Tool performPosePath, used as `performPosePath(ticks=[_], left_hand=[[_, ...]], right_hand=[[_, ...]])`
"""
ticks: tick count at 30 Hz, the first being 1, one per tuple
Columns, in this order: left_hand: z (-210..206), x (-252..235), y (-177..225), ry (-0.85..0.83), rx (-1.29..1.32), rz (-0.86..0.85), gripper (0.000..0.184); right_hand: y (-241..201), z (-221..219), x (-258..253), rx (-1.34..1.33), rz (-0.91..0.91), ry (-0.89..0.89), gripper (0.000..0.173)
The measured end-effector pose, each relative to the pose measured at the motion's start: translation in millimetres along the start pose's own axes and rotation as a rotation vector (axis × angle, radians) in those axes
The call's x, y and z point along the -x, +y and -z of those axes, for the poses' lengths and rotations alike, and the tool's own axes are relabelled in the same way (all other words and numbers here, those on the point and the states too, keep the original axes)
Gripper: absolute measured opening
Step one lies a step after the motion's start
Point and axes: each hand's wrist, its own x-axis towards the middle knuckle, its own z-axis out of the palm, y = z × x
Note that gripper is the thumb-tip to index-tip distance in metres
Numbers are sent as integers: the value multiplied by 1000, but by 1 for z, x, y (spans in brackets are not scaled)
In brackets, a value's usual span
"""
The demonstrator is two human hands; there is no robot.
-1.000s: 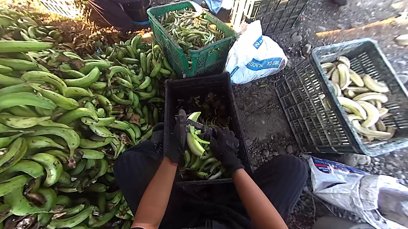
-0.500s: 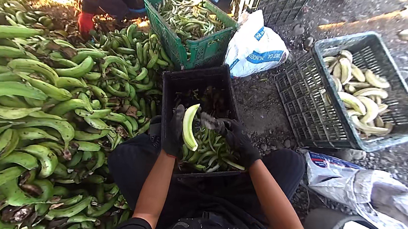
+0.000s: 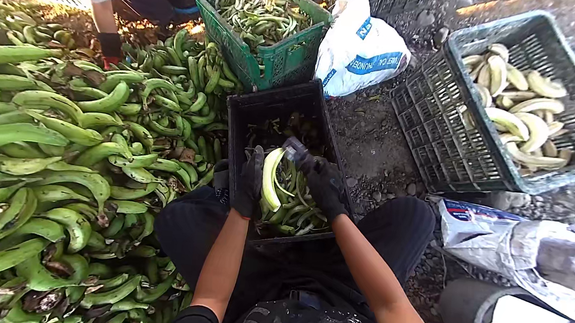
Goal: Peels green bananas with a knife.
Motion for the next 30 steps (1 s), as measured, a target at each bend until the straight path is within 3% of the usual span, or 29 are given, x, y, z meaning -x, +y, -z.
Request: performPosePath(ticks=[3, 6, 10, 12, 15, 17, 18, 19, 21, 24, 27, 30], left_hand=[[-2, -5, -2, 60, 83, -16, 69], [2, -5, 2, 42, 172, -23, 69], [9, -2, -12, -176, 242, -6, 57], [7, 0, -12, -194, 304, 20, 52], [3, -1, -8, -193, 373, 79, 47], [3, 3, -9, -189, 344, 80, 48], [3, 3, -11, -186, 325, 68, 49], [2, 4, -13, -181, 299, 63, 51], [-1, 9, -8, -151, 241, 79, 54], [3, 1, -10, -88, 229, 96, 62], [7, -9, -20, -95, 187, 99, 69], [9, -21, -26, -31, 16, 116, 67]], right_hand=[[5, 4, -3, -281, -130, 67, 62], [11, 15, 0, -297, 52, -46, 66], [23, 29, 4, 46, 439, -266, 48], [26, 31, 8, 212, 591, -325, 52], [22, 28, 10, 337, 659, -392, 57], [13, 21, 10, 332, 581, -353, 47], [6, 15, 9, 286, 457, -314, 40], [3, 8, 7, 188, 327, -240, 41], [4, 1, 3, -128, 103, -184, 63], [9, 4, 8, -394, 94, -227, 69], [32, 2, 5, -238, 167, -261, 68], [44, 13, -1, 295, -77, -409, 74]])
